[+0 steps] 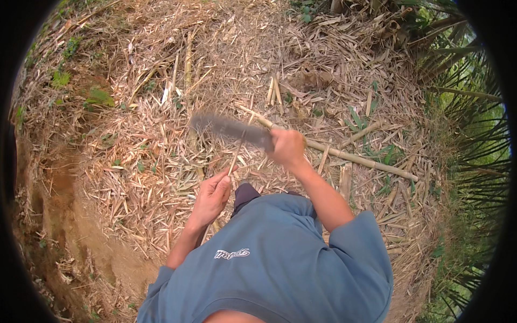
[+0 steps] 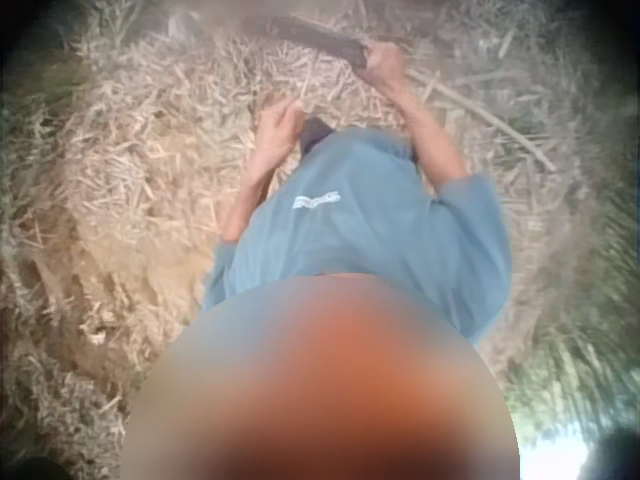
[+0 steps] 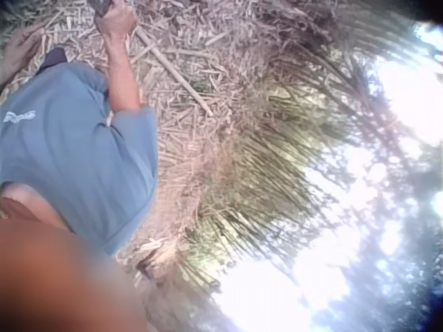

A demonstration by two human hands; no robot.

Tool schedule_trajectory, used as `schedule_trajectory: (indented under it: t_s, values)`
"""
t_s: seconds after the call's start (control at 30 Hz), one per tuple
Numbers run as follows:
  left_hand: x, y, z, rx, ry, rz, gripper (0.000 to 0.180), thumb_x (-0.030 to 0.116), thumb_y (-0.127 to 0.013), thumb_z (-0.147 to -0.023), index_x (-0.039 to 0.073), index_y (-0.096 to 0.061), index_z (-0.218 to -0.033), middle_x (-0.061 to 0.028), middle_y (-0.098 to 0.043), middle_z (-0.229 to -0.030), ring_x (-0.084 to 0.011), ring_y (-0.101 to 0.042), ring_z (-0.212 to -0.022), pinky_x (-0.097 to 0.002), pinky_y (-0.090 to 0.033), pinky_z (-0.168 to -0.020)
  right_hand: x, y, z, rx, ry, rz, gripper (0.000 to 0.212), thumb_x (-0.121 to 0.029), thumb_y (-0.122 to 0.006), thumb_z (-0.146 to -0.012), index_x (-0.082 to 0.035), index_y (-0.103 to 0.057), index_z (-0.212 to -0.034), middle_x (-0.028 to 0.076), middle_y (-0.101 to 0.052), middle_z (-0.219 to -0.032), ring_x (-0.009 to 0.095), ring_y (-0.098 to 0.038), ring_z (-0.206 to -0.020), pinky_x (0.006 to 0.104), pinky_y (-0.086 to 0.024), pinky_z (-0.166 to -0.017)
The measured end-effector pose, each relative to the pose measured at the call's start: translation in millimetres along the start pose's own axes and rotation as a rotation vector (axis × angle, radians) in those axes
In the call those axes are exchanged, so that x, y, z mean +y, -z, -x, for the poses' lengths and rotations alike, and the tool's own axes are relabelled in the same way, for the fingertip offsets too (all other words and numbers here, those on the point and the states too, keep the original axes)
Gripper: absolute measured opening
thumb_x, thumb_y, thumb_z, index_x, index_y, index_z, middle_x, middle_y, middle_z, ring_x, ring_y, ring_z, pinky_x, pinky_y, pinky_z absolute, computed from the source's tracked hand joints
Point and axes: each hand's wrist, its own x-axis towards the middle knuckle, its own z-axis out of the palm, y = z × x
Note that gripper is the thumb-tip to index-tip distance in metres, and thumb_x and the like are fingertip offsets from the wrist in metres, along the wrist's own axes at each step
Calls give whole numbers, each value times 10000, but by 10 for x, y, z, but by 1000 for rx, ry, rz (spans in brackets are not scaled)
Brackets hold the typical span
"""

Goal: The person uses a machete to split a bamboo stick into thin strips. They hold the bamboo with one hand and repeatedly strike it with the machete to separate the fibers, producing multiple thin strips that fall to the ground.

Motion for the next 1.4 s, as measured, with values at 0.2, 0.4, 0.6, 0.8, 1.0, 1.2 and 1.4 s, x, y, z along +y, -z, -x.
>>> schedule_trajectory:
  t_s: [0.2, 0.4, 0.6, 0.8, 1.0, 1.2, 1.4]
  values:
    - [86, -44, 74, -152, 62, 205, 400, 196, -427, -1072, 37, -512, -1429, 88, -327, -575, -13, -308, -472, -194, -256, -440, 338, 6, -111, 107, -275, -215, 279, -238, -693, -778, 26, -731, -858, 183, -654, -623, 299, -614, -516, 390, -478, -552]
    - [137, 79, -73, -152, 155, 716, 452, 183, -418, -1068, 51, -398, -1500, 62, -303, -535, -48, -284, -366, -210, -259, -347, 149, -16, 62, 176, -403, -370, 282, -216, -680, -780, 61, -712, -820, 171, -626, -567, 183, -614, -517, 352, -455, -533]
    - [88, -41, -168, -86, 257, 613, 472, 143, -421, -1053, 21, -364, -1506, 60, -302, -521, -47, -264, -361, -213, -251, -337, -267, 224, 267, 100, 274, 6, 206, -248, -678, -743, -51, -630, -706, 141, -640, -647, 281, -681, -626, 404, -529, -580]
    - [88, -105, -134, -134, 96, 371, 394, 165, -459, -1063, 8, -454, -1424, 66, -329, -541, -28, -279, -407, -207, -233, -365, -23, 283, 55, 19, -62, -58, 216, -237, -666, -758, -48, -607, -669, 136, -624, -587, 282, -637, -501, 395, -500, -491]
    - [-95, -86, -172, -21, 31, 231, 405, 150, -466, -1060, 24, -447, -1444, 76, -331, -544, -27, -279, -417, -207, -227, -378, -115, 147, 98, 56, 322, 49, 242, -306, -705, -750, -66, -671, -747, 105, -644, -593, 242, -673, -560, 381, -534, -550]
    - [-74, -136, -44, -130, 34, 185, 456, 204, -475, -1068, 31, -423, -1486, 88, -319, -572, -16, -276, -449, -196, -224, -403, 209, 188, -26, -23, -62, 1, 211, -278, -673, -781, -73, -664, -732, 88, -635, -576, 213, -664, -551, 346, -520, -544]
    - [139, -152, -3, -128, 91, 126, 455, 211, -483, -1060, 18, -453, -1471, 103, -345, -617, -3, -319, -526, -195, -246, -470, 161, 282, -42, 101, 145, 106, 156, -180, -615, -830, -66, -700, -764, 129, -620, -588, 214, -591, -480, 375, -485, -513]
